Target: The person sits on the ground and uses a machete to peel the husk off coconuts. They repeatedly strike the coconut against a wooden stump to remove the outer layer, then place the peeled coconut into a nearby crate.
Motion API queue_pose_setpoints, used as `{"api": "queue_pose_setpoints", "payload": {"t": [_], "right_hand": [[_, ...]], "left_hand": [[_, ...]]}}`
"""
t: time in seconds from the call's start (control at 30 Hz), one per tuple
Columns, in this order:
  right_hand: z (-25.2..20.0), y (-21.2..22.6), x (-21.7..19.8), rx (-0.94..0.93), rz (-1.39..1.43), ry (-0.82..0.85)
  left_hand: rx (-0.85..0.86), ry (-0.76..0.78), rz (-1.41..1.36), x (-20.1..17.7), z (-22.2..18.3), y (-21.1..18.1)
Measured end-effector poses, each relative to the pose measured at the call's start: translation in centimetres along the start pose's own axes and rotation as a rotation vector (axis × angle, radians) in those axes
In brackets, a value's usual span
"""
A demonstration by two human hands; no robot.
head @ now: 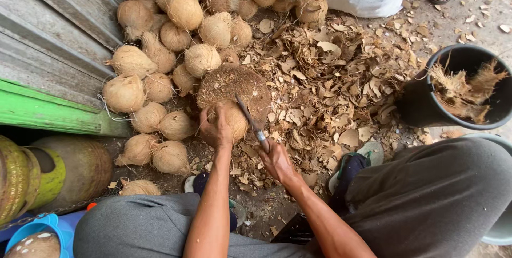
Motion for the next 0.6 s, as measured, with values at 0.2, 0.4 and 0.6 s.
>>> {"api": "queue_pose_setpoints", "payload": {"t": [0.2,0.4,0.6], "right_hand": [[1.9,-1.9,-1.0,-0.063,0.019,0.018],[0.7,-4.1,-0.6,0.157,0.207,0.051],[1.7,-8.3,0.7,0.037,0.045,0.087]], "left_hand": [[0.065,0.159,-0.276,-0.8,-0.6,-3.1],[-0.047,0.225,-0.466,-1.3,1.7,-0.3],[-0.143,0.418,-0.623,0.3,0.8,0.6]]}}
Point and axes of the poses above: each hand's wrist, its own z-axis towards the middle knuckle, its own x-axis out of the palm, y = z × x, the point moved 8 cm from there along z, towards the middle knuckle, and after that the axes turned 9 degrees about z, right-handed, at the moved point
